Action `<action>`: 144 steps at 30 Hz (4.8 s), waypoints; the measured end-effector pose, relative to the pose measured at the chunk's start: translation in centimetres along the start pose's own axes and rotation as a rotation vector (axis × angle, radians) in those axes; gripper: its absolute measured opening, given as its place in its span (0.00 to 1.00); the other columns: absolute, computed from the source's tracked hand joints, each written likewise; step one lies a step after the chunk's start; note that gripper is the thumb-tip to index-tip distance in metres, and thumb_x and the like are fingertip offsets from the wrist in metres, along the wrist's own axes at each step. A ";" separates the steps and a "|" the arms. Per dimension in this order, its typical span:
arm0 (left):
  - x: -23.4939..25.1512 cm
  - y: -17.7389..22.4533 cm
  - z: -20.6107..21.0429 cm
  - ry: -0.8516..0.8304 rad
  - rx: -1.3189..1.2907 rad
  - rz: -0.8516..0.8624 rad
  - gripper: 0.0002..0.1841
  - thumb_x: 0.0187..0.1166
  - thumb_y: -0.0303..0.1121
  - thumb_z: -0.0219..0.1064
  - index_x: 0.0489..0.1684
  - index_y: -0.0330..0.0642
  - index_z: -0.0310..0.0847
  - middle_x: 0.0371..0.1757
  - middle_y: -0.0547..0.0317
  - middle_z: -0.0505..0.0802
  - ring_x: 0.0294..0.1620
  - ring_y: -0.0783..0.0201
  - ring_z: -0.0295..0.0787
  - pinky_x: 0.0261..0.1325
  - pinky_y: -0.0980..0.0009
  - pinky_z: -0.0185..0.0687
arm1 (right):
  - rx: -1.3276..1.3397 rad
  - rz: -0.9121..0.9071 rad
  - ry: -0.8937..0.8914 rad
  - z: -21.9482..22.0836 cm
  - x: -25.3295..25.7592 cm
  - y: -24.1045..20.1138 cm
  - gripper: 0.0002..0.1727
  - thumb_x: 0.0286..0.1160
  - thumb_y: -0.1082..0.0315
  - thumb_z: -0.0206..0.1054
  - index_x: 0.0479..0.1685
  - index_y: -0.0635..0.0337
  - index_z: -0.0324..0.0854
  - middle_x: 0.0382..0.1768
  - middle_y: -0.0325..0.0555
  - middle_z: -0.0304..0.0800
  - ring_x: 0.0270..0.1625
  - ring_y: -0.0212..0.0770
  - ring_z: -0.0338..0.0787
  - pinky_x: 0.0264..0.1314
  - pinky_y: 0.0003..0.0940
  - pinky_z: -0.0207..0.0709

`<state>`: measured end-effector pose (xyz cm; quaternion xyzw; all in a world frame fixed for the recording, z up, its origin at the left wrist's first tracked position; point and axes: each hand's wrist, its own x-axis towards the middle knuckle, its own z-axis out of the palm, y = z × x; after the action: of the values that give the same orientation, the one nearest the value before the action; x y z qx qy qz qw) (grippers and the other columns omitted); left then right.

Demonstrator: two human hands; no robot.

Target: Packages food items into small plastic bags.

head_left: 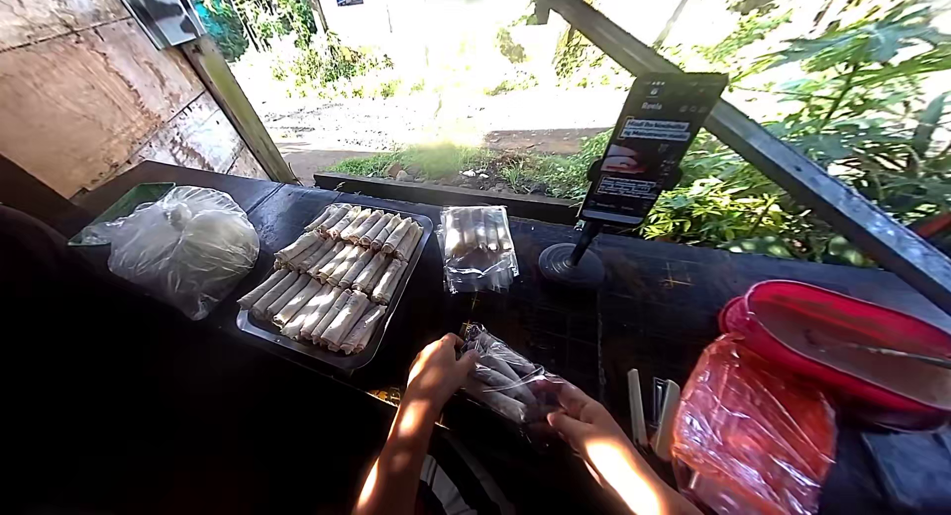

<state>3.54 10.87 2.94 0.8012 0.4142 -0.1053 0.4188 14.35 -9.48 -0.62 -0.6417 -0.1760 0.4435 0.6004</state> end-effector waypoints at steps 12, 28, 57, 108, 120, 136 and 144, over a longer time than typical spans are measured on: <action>1.7 2.3 -1.3 0.000 0.118 -0.046 0.28 0.87 0.55 0.60 0.61 0.36 0.86 0.66 0.42 0.88 0.72 0.47 0.82 0.74 0.45 0.73 | -0.472 -0.195 0.097 0.0 0.0 1.2 0.20 0.68 0.77 0.60 0.60 0.67 0.85 0.45 0.50 0.93 0.32 0.28 0.90 0.37 0.23 0.84; 1.3 -0.5 -0.4 0.096 -0.133 0.146 0.19 0.92 0.43 0.58 0.62 0.34 0.81 0.53 0.43 0.90 0.54 0.52 0.88 0.63 0.52 0.80 | -0.675 -0.429 0.182 -0.2 -0.9 2.3 0.13 0.66 0.80 0.63 0.46 0.67 0.90 0.42 0.53 0.92 0.41 0.40 0.90 0.48 0.34 0.84; -0.1 -1.3 0.8 0.221 -0.066 0.140 0.19 0.83 0.40 0.70 0.58 0.31 0.82 0.50 0.42 0.90 0.54 0.49 0.88 0.64 0.50 0.79 | -1.005 -0.833 0.100 0.0 0.6 3.6 0.24 0.57 0.79 0.62 0.56 0.63 0.92 0.51 0.56 0.95 0.52 0.56 0.95 0.56 0.47 0.87; -5.2 -5.1 12.2 1.016 0.309 0.550 0.15 0.73 0.39 0.63 0.35 0.36 0.90 0.37 0.47 0.93 0.35 0.51 0.93 0.38 0.62 0.88 | -1.130 -0.955 0.089 1.3 1.3 3.5 0.29 0.47 0.58 0.83 0.54 0.60 0.87 0.62 0.61 0.89 0.71 0.66 0.85 0.70 0.61 0.78; -7.7 -5.4 12.7 0.921 0.228 0.499 0.09 0.63 0.24 0.66 0.37 0.32 0.89 0.26 0.53 0.93 0.25 0.59 0.93 0.32 0.68 0.89 | -1.202 -1.046 0.092 2.8 3.0 4.2 0.27 0.51 0.52 0.76 0.51 0.58 0.89 0.57 0.56 0.92 0.67 0.61 0.89 0.69 0.63 0.76; -8.6 -4.6 12.5 0.454 -0.199 0.669 0.14 0.78 0.27 0.65 0.56 0.27 0.83 0.29 0.50 0.92 0.24 0.59 0.89 0.32 0.64 0.88 | -1.186 -1.007 0.264 0.0 1.8 2.3 0.24 0.68 0.46 0.64 0.45 0.58 0.89 0.51 0.55 0.93 0.57 0.58 0.91 0.58 0.54 0.80; -3.9 -6.9 6.8 0.804 0.018 0.586 0.10 0.78 0.28 0.62 0.44 0.36 0.91 0.44 0.51 0.95 0.50 0.53 0.92 0.58 0.61 0.85 | -1.177 -1.032 0.309 -0.7 -2.6 5.7 0.14 0.73 0.61 0.61 0.27 0.51 0.92 0.26 0.42 0.93 0.33 0.43 0.90 0.37 0.37 0.79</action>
<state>-2.91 5.56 -3.30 0.8647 0.2996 0.3306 0.2308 11.72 -13.08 -5.06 -0.7451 -0.5711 -0.1505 0.3100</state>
